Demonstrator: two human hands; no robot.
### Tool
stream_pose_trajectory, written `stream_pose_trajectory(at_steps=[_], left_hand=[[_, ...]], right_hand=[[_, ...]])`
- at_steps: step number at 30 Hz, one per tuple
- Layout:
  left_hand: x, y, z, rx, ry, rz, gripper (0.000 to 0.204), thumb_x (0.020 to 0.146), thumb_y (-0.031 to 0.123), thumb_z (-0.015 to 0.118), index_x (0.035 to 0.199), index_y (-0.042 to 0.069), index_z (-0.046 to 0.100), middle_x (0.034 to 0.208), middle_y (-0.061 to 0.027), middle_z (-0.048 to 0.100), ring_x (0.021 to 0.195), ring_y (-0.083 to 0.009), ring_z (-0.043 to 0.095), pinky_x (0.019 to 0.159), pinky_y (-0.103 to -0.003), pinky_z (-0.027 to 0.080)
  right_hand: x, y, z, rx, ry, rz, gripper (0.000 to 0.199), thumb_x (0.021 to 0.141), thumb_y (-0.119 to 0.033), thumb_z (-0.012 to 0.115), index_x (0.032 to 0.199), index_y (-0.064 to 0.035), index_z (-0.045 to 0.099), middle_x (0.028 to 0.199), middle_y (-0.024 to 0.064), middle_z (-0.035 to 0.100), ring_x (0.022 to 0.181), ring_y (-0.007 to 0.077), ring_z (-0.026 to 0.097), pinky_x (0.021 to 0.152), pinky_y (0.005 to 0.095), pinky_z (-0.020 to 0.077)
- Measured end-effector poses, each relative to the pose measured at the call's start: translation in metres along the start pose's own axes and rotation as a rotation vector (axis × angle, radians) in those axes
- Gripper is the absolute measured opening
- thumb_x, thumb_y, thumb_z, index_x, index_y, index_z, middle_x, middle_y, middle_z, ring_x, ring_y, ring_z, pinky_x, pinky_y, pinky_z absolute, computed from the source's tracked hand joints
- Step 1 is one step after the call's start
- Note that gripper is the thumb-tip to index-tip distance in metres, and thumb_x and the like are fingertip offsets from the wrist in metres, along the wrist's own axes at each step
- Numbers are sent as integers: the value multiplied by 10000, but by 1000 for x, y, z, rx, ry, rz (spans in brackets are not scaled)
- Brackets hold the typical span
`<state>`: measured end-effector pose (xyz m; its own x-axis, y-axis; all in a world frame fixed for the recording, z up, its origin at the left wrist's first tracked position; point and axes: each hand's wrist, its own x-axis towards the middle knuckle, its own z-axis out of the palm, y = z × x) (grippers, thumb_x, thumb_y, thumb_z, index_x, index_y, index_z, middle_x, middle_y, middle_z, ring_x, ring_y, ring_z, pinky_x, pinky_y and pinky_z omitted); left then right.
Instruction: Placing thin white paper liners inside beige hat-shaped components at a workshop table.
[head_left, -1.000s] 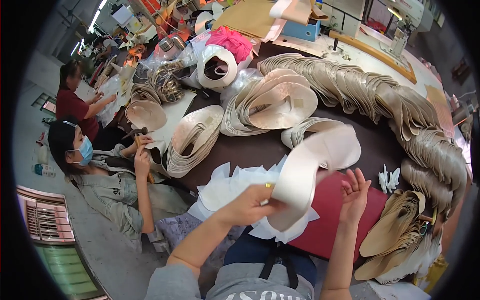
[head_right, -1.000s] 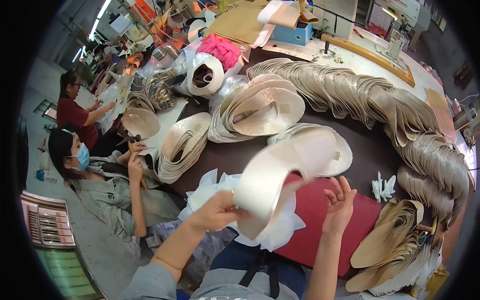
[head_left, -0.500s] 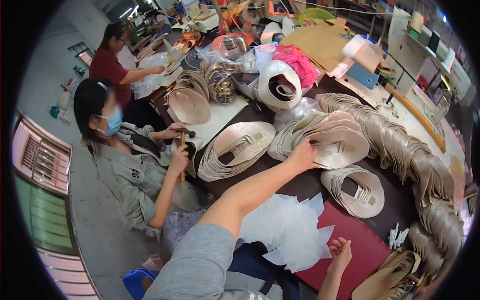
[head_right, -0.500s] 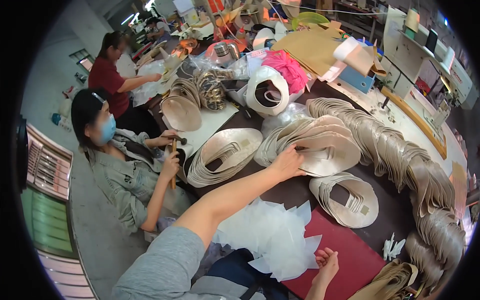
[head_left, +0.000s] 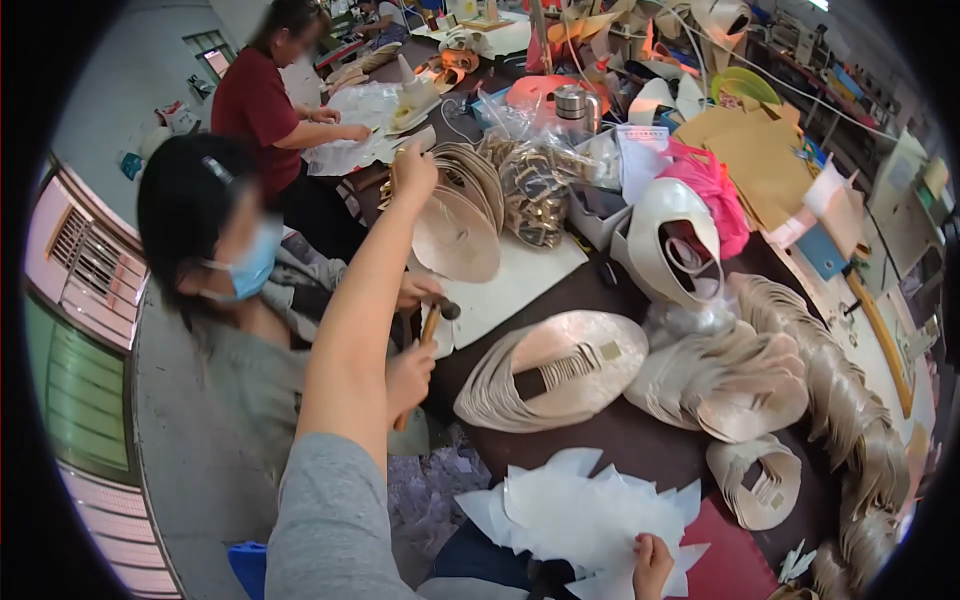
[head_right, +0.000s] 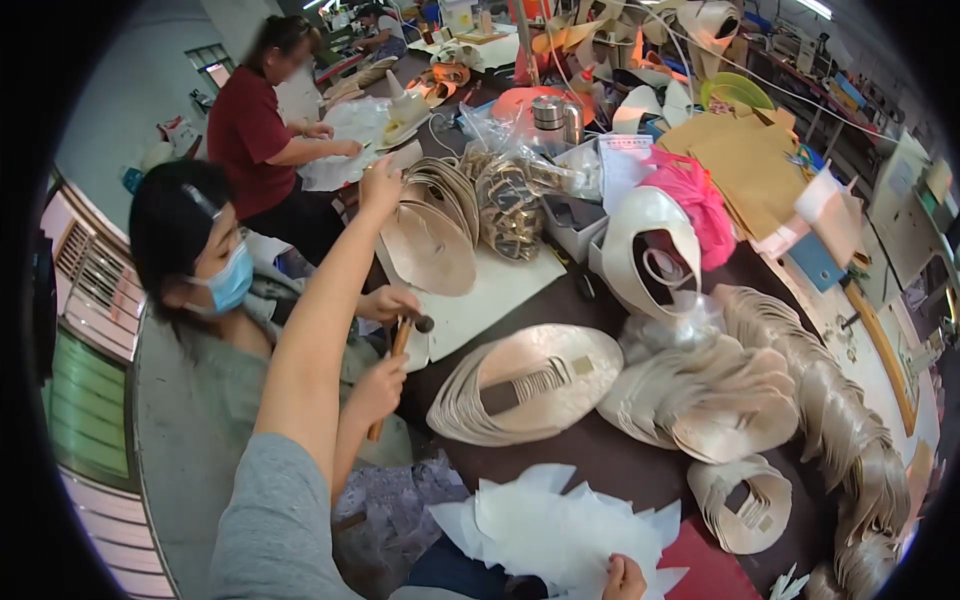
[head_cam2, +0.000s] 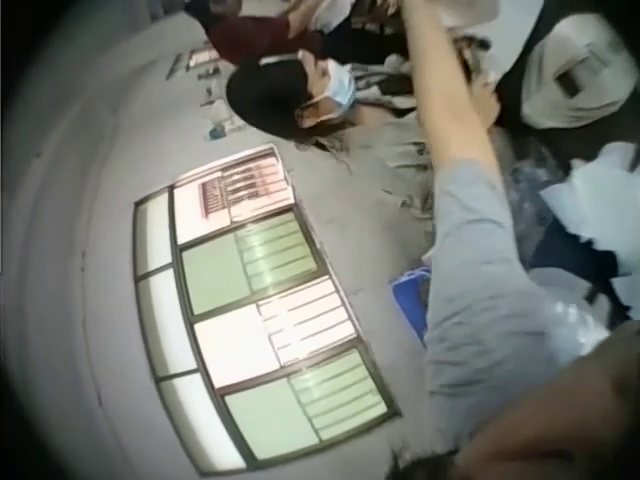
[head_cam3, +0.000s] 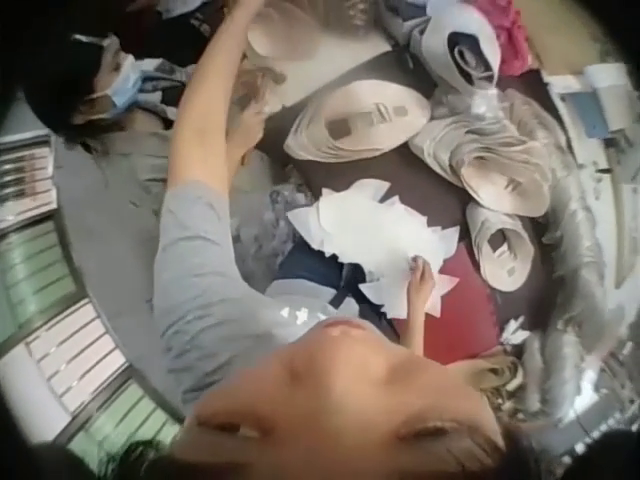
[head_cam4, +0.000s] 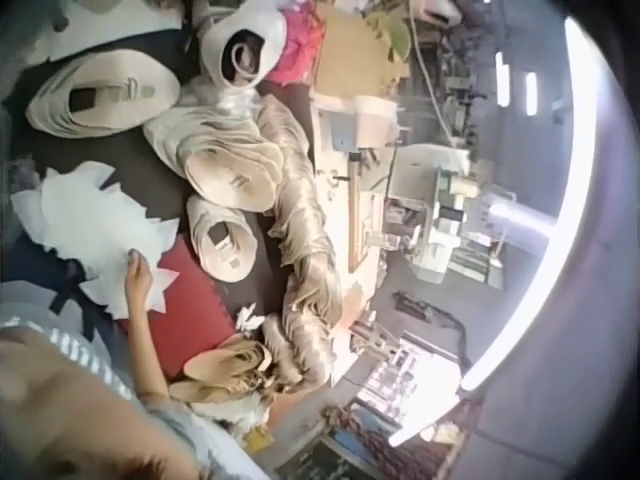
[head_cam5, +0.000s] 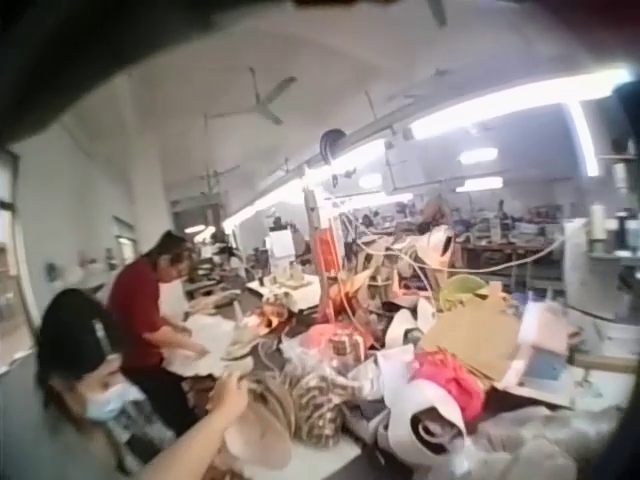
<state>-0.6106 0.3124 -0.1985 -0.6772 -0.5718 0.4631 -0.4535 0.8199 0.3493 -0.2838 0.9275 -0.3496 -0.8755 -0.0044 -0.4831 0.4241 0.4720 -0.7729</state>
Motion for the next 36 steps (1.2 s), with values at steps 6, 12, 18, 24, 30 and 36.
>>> stream_pose_trajectory(at_steps=[6,12,18,24,30,36], left_hand=[[125,-128,89,82,-160,-142,372,827,184,556,1146,-3,595,1097,-205,634,1006,-396,585,854,-427,469],[231,-192,189,277,-194,126,618,825,145,547,1399,26,352,1411,-162,425,1104,-358,555,888,-408,452],[273,-196,266,271,-283,147,701,863,120,520,1468,65,171,1509,-149,251,1207,-334,476,931,-390,423],[265,-201,297,139,-290,19,526,846,115,549,1347,81,391,1270,-223,445,966,-400,548,838,-457,448],[286,-261,274,1,46,-74,263,840,209,515,1006,28,610,1007,-216,586,878,-409,564,789,-444,456],[316,-193,191,-1025,449,-413,339,892,352,545,913,17,590,787,-101,635,642,-172,597,599,-272,469]], right_hand=[[12,-37,69,-279,57,506,271,923,-170,523,1103,-3,637,1043,77,672,865,238,626,805,289,500],[78,-329,444,-568,356,-126,443,801,-134,571,1238,-75,533,684,50,518,481,235,517,421,335,400],[107,-326,493,-768,411,76,426,806,-117,556,1229,-66,539,695,41,537,530,195,535,468,306,416],[155,-266,442,-1109,446,269,327,835,-139,535,1149,-57,576,703,49,561,570,193,555,504,299,435],[221,-222,357,-1359,391,374,254,863,-160,514,1069,-48,613,710,56,585,611,190,575,540,292,454],[219,-157,289,-1597,460,646,233,891,-182,493,989,-39,650,718,64,609,652,188,595,575,284,473]])
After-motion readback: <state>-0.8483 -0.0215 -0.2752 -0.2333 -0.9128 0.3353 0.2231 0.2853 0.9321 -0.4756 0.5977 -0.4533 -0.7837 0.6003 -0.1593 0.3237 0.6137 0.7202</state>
